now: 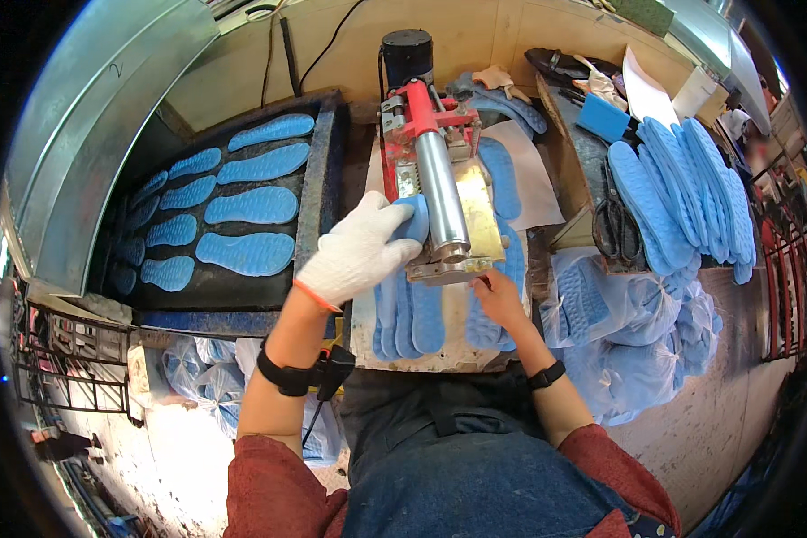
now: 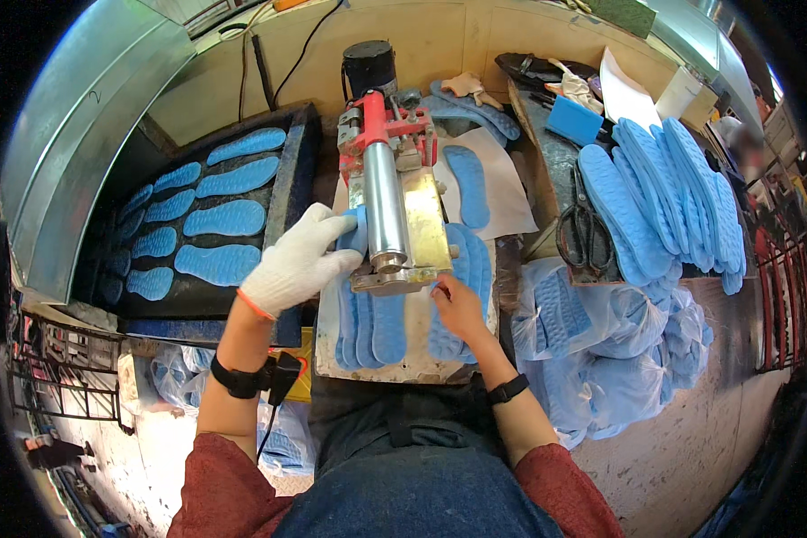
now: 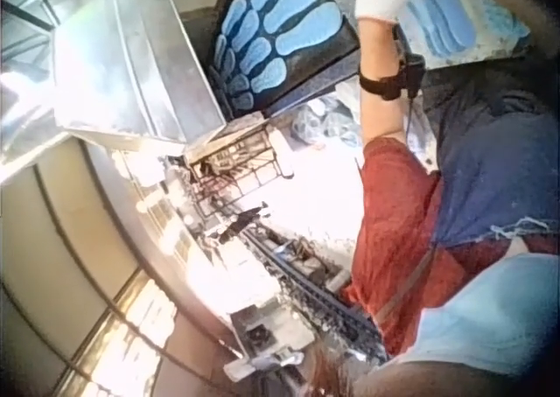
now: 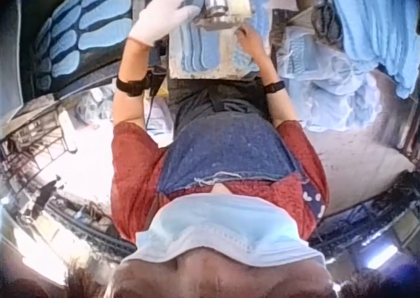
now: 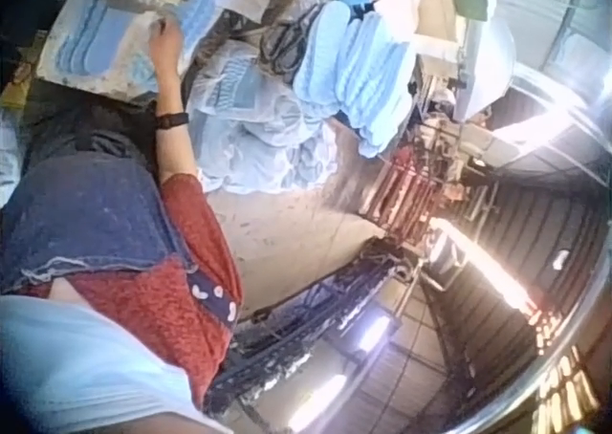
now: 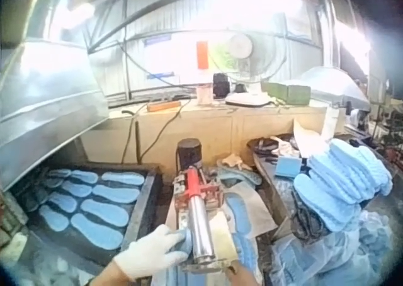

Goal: Apply adhesive or a coating to blue shoe insoles using a roller machine and stack them.

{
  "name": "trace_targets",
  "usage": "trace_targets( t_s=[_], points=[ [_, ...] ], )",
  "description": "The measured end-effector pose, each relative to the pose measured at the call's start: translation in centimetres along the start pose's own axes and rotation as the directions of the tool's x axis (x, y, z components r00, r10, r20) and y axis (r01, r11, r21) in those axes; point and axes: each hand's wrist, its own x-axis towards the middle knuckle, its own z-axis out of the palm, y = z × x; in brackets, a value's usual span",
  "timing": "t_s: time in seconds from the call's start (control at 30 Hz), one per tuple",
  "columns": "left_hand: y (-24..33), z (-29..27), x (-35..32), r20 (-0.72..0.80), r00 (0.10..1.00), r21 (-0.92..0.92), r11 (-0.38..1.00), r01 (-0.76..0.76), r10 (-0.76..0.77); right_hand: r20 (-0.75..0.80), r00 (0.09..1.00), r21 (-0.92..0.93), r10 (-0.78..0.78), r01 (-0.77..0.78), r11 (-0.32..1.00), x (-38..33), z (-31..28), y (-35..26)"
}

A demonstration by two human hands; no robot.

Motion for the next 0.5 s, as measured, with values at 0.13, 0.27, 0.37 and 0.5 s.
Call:
trace_targets(
  t_s=[0.13,0.27,0.37,0.5],
  points=[
    [-0.4,3.5,0.9,-0.319,0.947,-0.004,0.999,-0.038,0.035,-0.007,1.000,0.034,0.014,-0.014,0.999,0.2,0.0,0.7],
    [0.0,3.3,1.1,-0.284,0.950,-0.182,0.980,0.078,-0.129,-0.022,1.000,0.133,0.016,-0.013,0.991,0.0,0.2,1.0],
    [-0.1,4.1,1.7,-0.329,0.936,-0.136,0.987,0.080,-0.121,-0.032,0.999,0.199,0.028,-0.021,0.980,0.1,0.4,1.9],
    [-0.5,4.0,2.3,-0.351,0.925,-0.157,0.983,0.094,-0.144,-0.022,0.999,0.291,0.034,-0.026,0.956,0.3,0.1,2.4]
  ],
)
